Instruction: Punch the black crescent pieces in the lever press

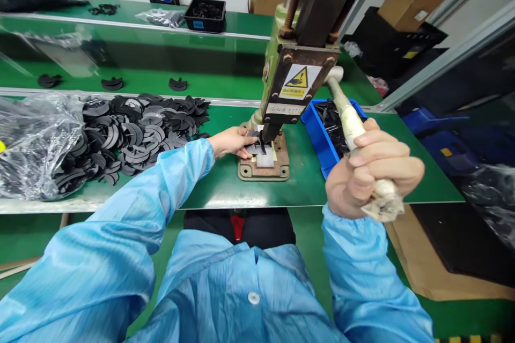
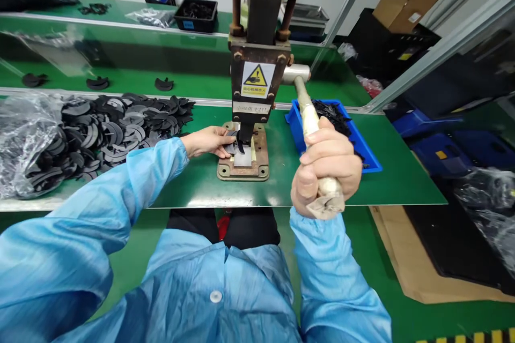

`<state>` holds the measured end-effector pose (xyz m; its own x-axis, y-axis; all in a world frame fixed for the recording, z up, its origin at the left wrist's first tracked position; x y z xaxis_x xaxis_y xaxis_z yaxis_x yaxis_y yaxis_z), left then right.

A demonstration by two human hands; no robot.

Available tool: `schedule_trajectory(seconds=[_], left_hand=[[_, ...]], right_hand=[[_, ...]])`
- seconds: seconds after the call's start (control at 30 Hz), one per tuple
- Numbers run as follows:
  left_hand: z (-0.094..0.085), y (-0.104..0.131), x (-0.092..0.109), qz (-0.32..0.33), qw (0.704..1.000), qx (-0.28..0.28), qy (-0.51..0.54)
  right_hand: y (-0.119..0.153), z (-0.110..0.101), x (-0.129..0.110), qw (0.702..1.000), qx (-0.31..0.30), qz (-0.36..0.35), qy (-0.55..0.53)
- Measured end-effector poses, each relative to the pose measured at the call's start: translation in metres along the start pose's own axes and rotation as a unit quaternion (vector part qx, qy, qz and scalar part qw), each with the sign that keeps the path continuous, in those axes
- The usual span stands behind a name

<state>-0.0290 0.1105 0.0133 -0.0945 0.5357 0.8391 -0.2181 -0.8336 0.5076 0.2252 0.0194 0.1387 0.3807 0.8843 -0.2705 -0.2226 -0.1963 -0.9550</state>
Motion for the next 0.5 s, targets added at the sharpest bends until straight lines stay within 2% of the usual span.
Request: schedule_trajectory(seconds=[0.13, 0.2, 0.27, 0.3, 0.37, 0.43, 0.5], left_hand=[[0.002, 0.007, -0.002, 0.025, 1.000, 0.003, 0.014], [0.001, 0.014, -0.005, 0.040, 0.999, 0.002, 0.025], [-0.002, 0.027, -0.006, 0.064, 0.997, 0.001, 0.032], [-0.004, 0.035, -0.007, 0.082, 0.996, 0.000, 0.034], [-0.008, 0.057, -0.008, 0.121, 0.992, -0.008, 0.040], [-0.009, 0.080, -0.009, 0.153, 0.987, -0.032, 0.045], [-0.007, 0.102, -0.011, 0.170, 0.983, -0.060, 0.047]], right_hand=[[-0.057, 0.012, -0.002, 0.999, -0.022, -0.018, -0.033], [-0.088, 0.019, 0.002, 0.997, -0.052, 0.004, -0.056], [-0.104, 0.024, 0.009, 0.994, -0.088, 0.040, -0.053], [-0.103, 0.025, 0.014, 0.994, -0.092, 0.054, -0.037], [-0.080, 0.021, 0.021, 0.995, -0.071, 0.068, 0.012], [-0.032, 0.016, 0.027, 0.990, -0.053, 0.105, 0.074], [0.028, 0.019, 0.025, 0.976, -0.122, 0.159, 0.085]])
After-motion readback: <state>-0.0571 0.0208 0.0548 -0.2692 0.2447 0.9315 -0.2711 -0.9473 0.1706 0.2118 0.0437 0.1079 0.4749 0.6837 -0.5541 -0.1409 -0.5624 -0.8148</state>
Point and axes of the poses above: each hand's wrist, its own y-axis away from the middle knuckle, its own z-axis out of the palm, x = y × z, the point moved 4 cm from there along -y, towards the middle knuckle, and after that the axes turned 14 degrees about y, right-handed, at the moved point
